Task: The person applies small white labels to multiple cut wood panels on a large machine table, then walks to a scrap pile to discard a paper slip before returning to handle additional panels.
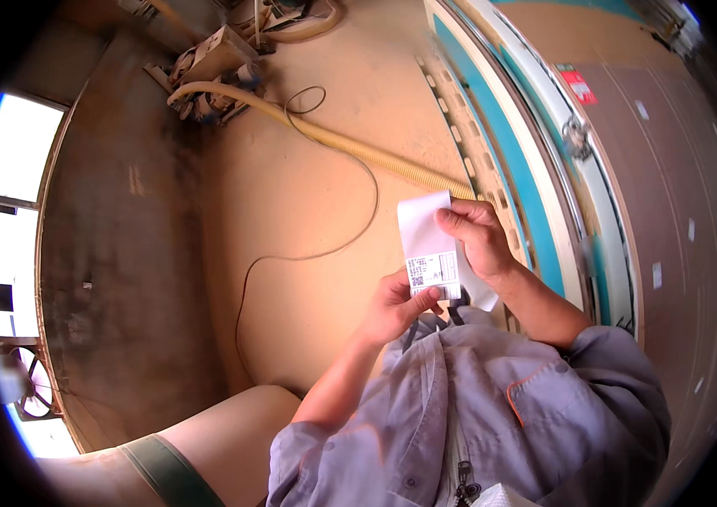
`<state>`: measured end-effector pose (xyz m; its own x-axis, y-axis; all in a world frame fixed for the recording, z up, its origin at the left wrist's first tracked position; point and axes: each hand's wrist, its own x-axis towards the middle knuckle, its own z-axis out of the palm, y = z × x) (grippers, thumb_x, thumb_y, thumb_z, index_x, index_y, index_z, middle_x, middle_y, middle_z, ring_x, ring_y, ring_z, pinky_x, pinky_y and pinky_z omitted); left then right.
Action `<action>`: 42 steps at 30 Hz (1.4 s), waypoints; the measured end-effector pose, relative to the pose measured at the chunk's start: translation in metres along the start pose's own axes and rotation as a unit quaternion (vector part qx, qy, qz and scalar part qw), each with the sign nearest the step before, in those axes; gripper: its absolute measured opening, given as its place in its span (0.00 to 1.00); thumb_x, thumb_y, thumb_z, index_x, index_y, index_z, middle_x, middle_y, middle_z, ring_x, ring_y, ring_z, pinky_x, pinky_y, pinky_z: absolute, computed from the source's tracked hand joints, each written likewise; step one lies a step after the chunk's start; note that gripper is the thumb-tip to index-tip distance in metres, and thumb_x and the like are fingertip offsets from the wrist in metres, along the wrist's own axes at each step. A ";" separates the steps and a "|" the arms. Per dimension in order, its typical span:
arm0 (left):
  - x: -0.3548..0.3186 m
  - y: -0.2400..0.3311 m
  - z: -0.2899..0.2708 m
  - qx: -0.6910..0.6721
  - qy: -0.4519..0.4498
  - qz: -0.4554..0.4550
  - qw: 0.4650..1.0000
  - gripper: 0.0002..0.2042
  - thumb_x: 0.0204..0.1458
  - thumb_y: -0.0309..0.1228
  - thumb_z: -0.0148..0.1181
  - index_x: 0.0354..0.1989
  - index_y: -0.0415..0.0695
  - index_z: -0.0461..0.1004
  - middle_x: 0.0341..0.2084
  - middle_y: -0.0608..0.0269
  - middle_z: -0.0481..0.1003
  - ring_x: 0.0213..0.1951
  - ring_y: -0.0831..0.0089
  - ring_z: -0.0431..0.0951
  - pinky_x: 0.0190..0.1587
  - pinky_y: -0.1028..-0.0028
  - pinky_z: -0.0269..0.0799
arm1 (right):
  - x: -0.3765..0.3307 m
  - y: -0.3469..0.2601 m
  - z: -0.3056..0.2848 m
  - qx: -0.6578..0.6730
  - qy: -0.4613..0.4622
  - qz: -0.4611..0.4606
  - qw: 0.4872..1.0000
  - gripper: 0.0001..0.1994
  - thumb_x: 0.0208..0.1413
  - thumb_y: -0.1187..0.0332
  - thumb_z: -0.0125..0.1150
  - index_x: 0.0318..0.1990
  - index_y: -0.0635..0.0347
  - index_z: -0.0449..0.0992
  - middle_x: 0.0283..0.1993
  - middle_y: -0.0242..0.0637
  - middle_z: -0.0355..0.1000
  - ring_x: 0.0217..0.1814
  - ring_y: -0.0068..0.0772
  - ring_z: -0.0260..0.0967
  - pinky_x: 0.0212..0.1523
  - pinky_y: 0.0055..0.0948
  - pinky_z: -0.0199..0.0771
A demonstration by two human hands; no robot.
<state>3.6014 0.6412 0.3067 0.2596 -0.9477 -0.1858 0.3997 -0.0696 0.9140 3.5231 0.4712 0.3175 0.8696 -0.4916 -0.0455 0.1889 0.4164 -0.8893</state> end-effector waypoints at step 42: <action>1.063 0.464 -0.536 0.005 -0.089 0.012 0.996 0.12 0.55 0.19 0.54 0.47 0.36 0.72 0.37 0.60 0.76 0.35 0.76 0.75 0.35 0.76 0.74 | 1.274 -0.261 -0.243 -0.044 0.157 -0.183 0.969 0.11 0.57 0.67 0.55 0.35 0.68 0.77 0.29 0.30 0.73 0.30 0.16 0.66 0.32 0.19 0.67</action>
<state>4.5345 -0.2317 0.3398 0.1093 -0.9892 -0.0976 0.3871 -0.0481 0.9208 4.4706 -0.4497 0.3807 0.5671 -0.8087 0.1562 0.4065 0.1099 -0.9070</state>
